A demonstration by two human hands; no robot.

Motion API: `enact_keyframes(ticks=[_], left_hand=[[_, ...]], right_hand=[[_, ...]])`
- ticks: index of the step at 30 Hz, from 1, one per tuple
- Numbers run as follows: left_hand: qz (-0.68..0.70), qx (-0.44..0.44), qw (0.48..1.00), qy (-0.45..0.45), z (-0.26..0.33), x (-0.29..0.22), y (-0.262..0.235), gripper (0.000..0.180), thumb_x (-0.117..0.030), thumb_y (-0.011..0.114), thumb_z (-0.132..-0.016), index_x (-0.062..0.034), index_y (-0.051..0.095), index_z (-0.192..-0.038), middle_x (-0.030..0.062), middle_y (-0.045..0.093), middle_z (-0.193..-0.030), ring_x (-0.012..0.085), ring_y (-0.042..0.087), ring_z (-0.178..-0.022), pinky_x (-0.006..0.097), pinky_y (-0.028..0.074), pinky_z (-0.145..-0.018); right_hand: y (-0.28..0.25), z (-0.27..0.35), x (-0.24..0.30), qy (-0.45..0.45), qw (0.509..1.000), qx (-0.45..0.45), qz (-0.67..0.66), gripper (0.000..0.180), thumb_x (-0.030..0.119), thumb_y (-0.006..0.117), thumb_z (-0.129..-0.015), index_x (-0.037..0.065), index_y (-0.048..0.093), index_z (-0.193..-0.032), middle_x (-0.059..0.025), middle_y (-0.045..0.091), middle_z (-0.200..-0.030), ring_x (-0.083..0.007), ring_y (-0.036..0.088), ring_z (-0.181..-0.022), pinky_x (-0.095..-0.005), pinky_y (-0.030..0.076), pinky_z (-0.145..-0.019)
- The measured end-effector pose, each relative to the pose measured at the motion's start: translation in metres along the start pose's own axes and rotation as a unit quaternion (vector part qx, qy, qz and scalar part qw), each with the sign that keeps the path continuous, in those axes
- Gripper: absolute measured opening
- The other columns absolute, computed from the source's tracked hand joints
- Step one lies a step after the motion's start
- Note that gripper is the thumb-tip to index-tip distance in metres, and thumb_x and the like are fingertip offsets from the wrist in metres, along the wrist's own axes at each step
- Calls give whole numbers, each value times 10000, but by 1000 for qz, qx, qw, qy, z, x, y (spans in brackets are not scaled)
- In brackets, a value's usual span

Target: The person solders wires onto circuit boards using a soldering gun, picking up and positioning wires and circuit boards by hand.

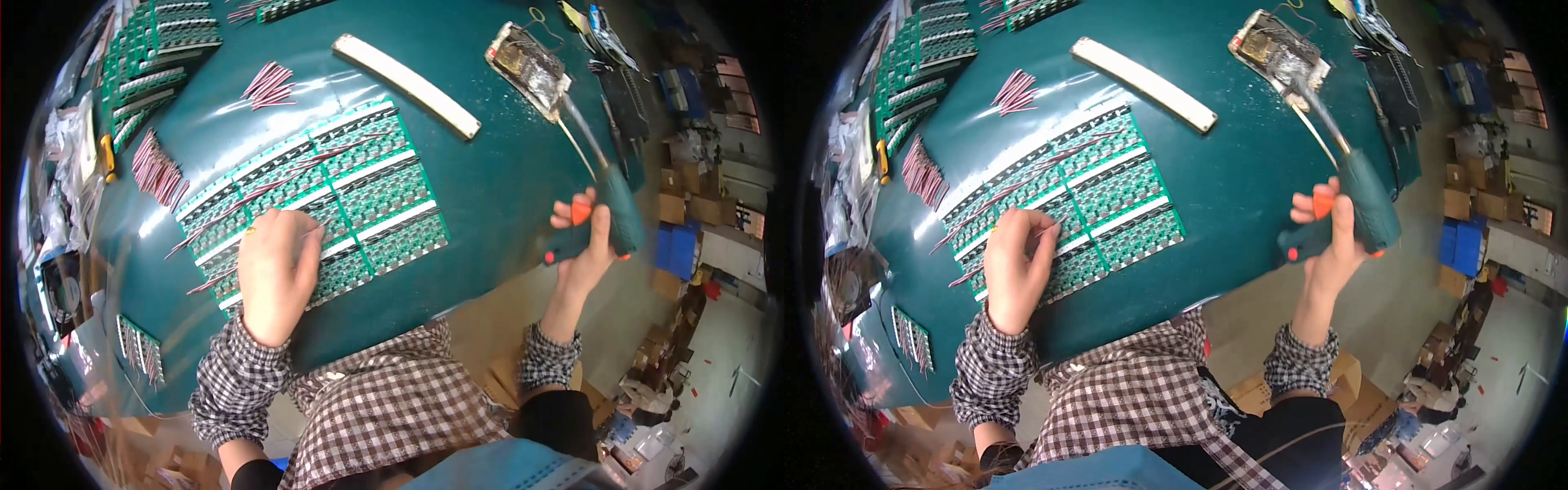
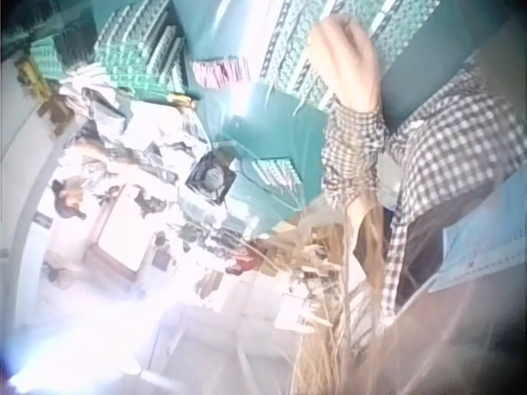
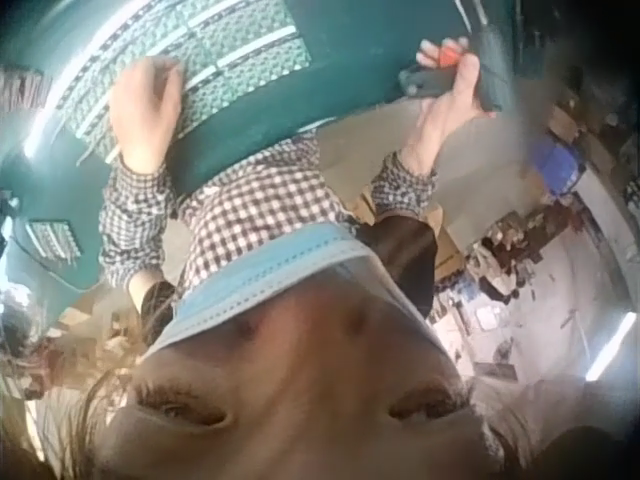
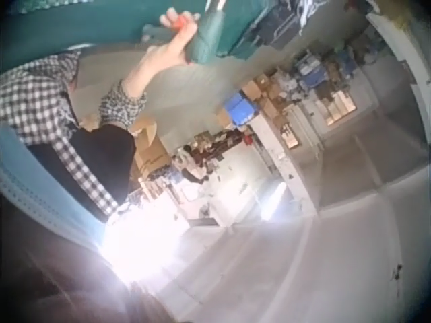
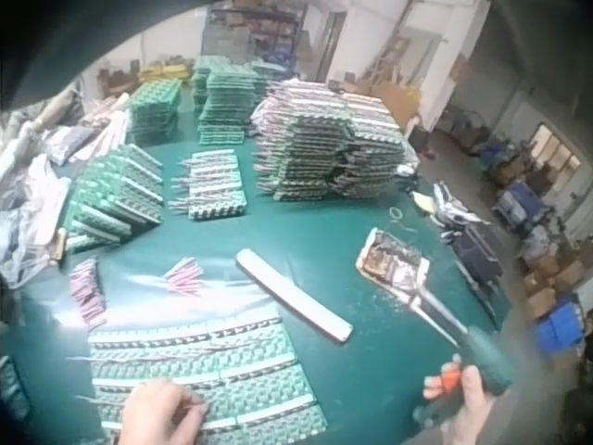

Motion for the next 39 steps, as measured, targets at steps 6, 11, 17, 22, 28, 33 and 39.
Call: enact_keyframes(ticks=[6, 11, 17, 22, 28, 33, 39], left_hand=[[163, -36, 986, 30, 9, -25, -3, 172, -5, 652, -734, -21, 582, -891, 84, 558, -834, 187, 551, -736, 283, 437, -650], [601, 49, 767, -219, 7, -21, 34, 207, -103, 614, -839, 3, 566, -1010, 47, 595, -912, 89, 566, -767, 203, 461, -684], [684, 58, 668, -287, 11, -24, 44, 190, -160, 569, -878, -23, 572, -1010, 24, 596, -874, 48, 527, -690, 169, 432, -638], [734, 41, 614, -287, 12, -22, 47, 134, -153, 550, -887, -37, 578, -947, 14, 592, -834, 44, 507, -664, 169, 423, -618], [732, 47, 603, -312, 12, -16, 54, 132, -151, 552, -884, -37, 585, -941, 19, 600, -819, 51, 511, -662, 178, 425, -613], [615, 32, 747, -250, 13, -4, 35, 196, -144, 578, -866, -30, 581, -1024, 27, 604, -854, 60, 534, -706, 186, 434, -633], [33, -70, 996, 36, 7, 20, -9, 235, -41, 671, -674, -55, 573, -887, 102, 535, -821, 282, 531, -735, 343, 434, -639]], right_hand=[[24, 58, -13, 226, 932, 114, -259, 442, 371, 462, -906, -36, 437, -1077, -111, 570, -876, -223, 636, -662, -301, 553, -506], [49, 94, -17, 234, 926, 223, -195, 493, 468, 426, -899, -1, 419, -1051, -46, 493, -808, -136, 505, -563, -231, 429, -431], [62, 117, -14, 242, 928, 227, -168, 528, 489, 446, -883, -11, 414, -1053, -53, 488, -812, -144, 515, -568, -236, 440, -434], [61, 120, -16, 240, 932, 226, -152, 529, 477, 491, -867, -12, 411, -1053, -61, 494, -812, -162, 546, -592, -249, 474, -455], [58, 124, -26, 268, 918, 231, -179, 514, 445, 550, -847, -7, 412, -1049, -68, 512, -813, -179, 580, -619, -261, 492, -476], [52, 120, -27, 259, 938, 195, -122, 529, 462, 484, -875, -4, 418, -1115, -72, 515, -828, -178, 575, -614, -254, 482, -473], [58, 102, -30, 250, 938, 241, -1, 510, 431, 463, -888, -18, 451, -1131, -86, 529, -868, -181, 601, -663, -246, 518, -499]])
Point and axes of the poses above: each hand's wrist, its own z-axis away from the middle knuckle, its own y-axis out of the palm, x = y × z, the point moved 5 cm from there along -z, towards the middle knuckle
